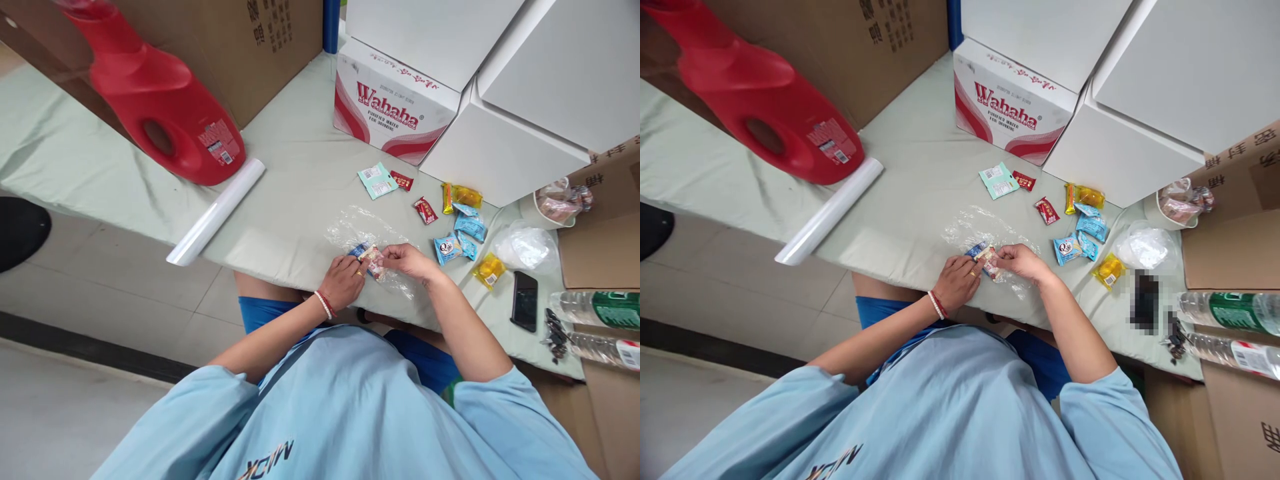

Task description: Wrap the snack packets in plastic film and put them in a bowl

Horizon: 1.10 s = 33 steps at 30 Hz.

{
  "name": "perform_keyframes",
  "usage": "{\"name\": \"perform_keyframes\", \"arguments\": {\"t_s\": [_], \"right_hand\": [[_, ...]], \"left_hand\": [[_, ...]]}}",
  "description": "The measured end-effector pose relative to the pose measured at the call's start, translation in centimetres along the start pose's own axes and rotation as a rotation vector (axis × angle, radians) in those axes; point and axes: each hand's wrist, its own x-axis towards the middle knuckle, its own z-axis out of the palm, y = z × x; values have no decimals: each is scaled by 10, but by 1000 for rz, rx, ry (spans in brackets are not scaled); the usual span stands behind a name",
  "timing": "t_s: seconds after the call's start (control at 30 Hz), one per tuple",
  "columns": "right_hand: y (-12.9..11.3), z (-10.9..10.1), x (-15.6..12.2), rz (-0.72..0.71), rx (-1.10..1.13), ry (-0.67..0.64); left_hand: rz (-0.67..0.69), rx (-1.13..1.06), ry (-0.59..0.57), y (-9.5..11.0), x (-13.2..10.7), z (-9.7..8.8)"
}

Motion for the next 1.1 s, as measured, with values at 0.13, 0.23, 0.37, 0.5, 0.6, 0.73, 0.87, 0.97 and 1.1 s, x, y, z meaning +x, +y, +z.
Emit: {"name": "perform_keyframes", "arguments": {"t_s": [0.13,0.23,0.37,0.5,0.6,0.73,0.87,0.97,1.1], "right_hand": [[-3,3,0,-102,56,58],[-5,5,-1,-77,130,38],[-7,5,-2,-7,229,14],[-4,3,1,-58,314,125],[2,1,4,-114,280,259],[13,0,4,-126,73,366],[18,2,4,-68,-90,255],[15,4,8,-71,-167,196],[4,3,15,-118,-203,179]], "left_hand": [[11,5,20,0,-1,0],[10,-3,5,0,-1,0],[-2,-19,-32,-1,-1,0],[-7,-13,-29,0,-1,0],[-10,-2,-18,0,-1,0],[-21,-4,-20,0,-1,0],[-27,-14,-56,0,0,-1],[-25,-9,-67,1,0,-2],[-36,-2,-56,2,-3,-2]]}}
